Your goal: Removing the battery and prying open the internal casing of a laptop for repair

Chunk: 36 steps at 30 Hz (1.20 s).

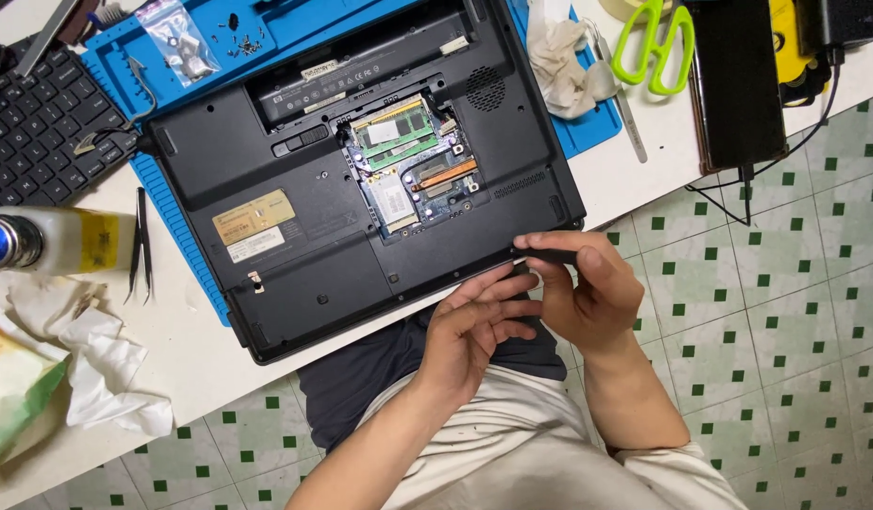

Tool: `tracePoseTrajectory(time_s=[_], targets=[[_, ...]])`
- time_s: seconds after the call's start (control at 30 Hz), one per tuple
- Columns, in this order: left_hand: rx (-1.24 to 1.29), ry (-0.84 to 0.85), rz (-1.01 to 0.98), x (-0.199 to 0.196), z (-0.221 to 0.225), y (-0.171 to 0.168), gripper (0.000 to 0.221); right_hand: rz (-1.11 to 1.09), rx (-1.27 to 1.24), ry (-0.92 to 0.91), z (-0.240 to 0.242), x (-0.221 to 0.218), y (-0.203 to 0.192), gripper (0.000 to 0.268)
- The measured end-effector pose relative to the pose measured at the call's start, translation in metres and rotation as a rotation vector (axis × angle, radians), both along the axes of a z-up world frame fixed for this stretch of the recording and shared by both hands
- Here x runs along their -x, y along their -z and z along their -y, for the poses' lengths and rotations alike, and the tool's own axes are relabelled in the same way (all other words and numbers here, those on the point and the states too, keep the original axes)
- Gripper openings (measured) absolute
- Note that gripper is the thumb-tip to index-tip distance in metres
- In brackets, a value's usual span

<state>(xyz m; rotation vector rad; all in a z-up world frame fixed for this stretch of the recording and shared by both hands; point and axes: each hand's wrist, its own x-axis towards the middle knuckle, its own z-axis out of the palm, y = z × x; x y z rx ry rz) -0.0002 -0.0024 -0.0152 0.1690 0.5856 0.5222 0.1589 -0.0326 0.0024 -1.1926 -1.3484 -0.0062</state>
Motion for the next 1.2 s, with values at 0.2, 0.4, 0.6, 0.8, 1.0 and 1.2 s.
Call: tracePoseTrajectory(time_s=[0.2, 0.4, 0.6, 0.8, 1.0, 1.2], targets=[[0.017, -0.004, -0.014, -0.002, -0.002, -0.006, 0.059, -0.008, 0.035, -0.009, 0.002, -0.007, 0.005, 0.082], [0.001, 0.008, -0.016, 0.000, -0.001, 0.000, 0.060, -0.100, 0.010, -0.015, 0.001, -0.004, 0.003, 0.070], [-0.011, 0.018, -0.020, 0.000, -0.002, -0.002, 0.060, -0.129, -0.012, 0.054, 0.002, -0.003, 0.001, 0.071], [-0.008, 0.019, -0.013, 0.000, -0.002, -0.001, 0.059, -0.174, -0.019, 0.068, 0.000, -0.002, -0.001, 0.072], [-0.282, 0.134, -0.226, 0.001, 0.007, 0.002, 0.053, -0.219, -0.018, 0.090, 0.001, -0.002, 0.003, 0.075], [-1.778, -0.069, -1.079, -0.002, -0.010, -0.024, 0.015, -0.261, -0.003, 0.093, -0.001, -0.004, 0.007, 0.073]])
